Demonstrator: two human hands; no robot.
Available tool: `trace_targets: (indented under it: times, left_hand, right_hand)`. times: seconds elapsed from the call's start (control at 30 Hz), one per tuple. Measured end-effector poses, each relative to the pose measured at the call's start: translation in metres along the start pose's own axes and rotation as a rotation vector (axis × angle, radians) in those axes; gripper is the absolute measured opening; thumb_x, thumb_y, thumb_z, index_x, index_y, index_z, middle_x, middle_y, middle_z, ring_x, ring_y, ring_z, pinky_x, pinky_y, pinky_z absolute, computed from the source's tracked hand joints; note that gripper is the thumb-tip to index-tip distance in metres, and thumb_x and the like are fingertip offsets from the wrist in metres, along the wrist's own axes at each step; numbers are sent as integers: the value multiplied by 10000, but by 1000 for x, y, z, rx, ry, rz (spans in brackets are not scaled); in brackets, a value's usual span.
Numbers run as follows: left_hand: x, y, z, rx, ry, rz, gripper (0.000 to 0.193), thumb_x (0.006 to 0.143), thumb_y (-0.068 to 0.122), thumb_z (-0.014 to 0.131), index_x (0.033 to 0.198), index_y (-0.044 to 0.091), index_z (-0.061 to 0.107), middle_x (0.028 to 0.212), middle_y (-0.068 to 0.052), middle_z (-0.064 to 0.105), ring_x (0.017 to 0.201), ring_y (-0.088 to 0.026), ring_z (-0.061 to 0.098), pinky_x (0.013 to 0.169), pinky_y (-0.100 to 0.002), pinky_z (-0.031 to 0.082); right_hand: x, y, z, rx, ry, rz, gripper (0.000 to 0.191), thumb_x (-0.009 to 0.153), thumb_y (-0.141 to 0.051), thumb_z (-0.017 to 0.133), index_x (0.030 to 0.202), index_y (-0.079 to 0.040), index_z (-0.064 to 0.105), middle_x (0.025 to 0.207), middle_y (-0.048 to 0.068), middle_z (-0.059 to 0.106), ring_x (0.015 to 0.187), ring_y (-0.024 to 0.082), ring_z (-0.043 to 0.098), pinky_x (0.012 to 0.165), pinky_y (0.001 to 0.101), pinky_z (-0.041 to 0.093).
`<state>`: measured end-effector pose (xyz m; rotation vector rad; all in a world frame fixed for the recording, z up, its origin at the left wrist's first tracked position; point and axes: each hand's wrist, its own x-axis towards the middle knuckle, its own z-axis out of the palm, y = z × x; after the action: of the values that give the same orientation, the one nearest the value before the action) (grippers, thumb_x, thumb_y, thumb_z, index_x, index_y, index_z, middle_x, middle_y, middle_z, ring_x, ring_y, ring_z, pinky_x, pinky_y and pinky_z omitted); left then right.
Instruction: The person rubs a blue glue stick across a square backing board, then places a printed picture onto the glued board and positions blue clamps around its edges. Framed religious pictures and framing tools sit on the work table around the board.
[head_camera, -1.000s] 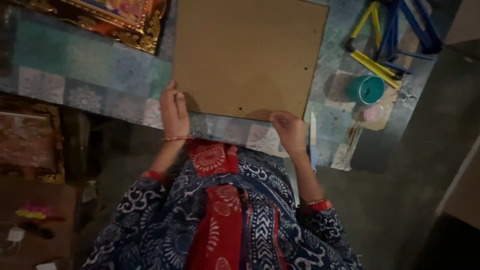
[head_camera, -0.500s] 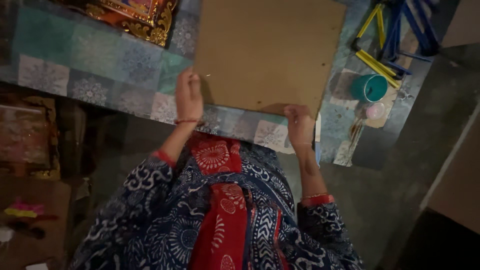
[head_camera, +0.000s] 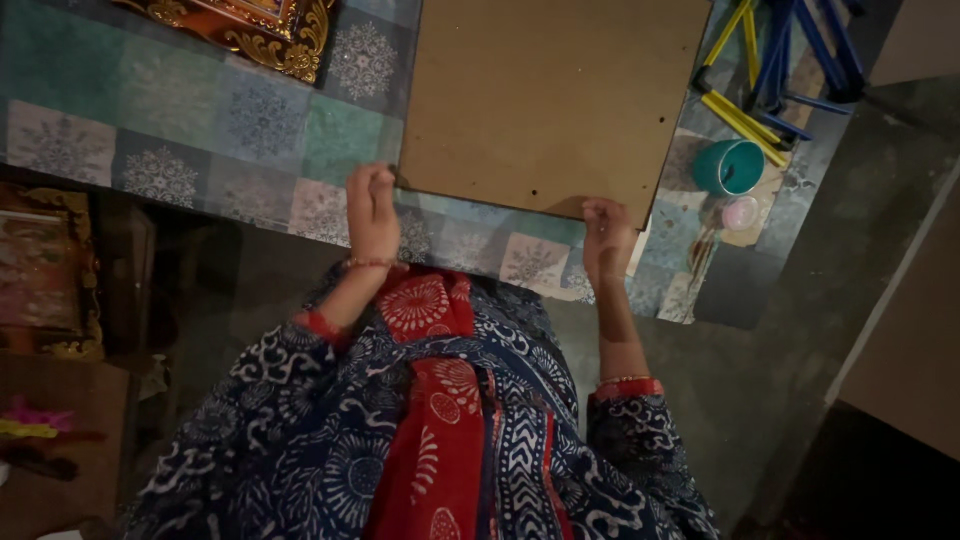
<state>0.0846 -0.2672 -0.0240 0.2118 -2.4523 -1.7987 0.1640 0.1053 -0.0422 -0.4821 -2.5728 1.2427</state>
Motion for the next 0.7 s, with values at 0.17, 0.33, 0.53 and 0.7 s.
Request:
trace_targets:
  times: [0.17, 0.33, 0.53, 0.7]
  left_hand:
    - [-9, 11, -7, 1, -21, 24, 227, 1128, 207, 499, 1137, -2, 587, 1191, -165, 602, 1133, -325, 590, 1019, -389, 446]
    - [-3, 25, -9, -77, -13, -3, 195, 1114, 182, 469, 1104, 13, 567, 1208, -147, 605, 1096, -273, 607, 998, -355, 468]
    - [-3, 40, -9, -92, -45, -37, 210, 1117, 210, 497, 1094, 13, 565, 1187, -131, 620, 1086, -246, 612, 982, -338, 470]
    - [-1, 58, -13, -72, -24, 34, 238, 1144, 243, 507, 1100, 17, 567, 1138, -110, 642, 1050, -208, 630, 945, -329, 491]
  right_hand:
    - [7, 4, -3, 355, 25, 142, 136, 996, -130, 693, 1067, -13, 687, 979, 49, 706, 808, 144, 585, 785, 303, 528]
    - [4, -60, -25, -148, 16, -45, 135, 883, -34, 801, 1006, -64, 755, 941, 80, 698, 776, 193, 646, 710, 332, 525]
    - [13, -106, -35, -291, -51, -229, 122, 902, -37, 799, 1003, -86, 752, 1003, 104, 702, 857, 276, 689, 742, 366, 555]
    - [10, -90, -29, -281, -30, -199, 81, 958, -38, 760, 1032, -49, 727, 1021, 117, 688, 811, 259, 693, 725, 367, 540]
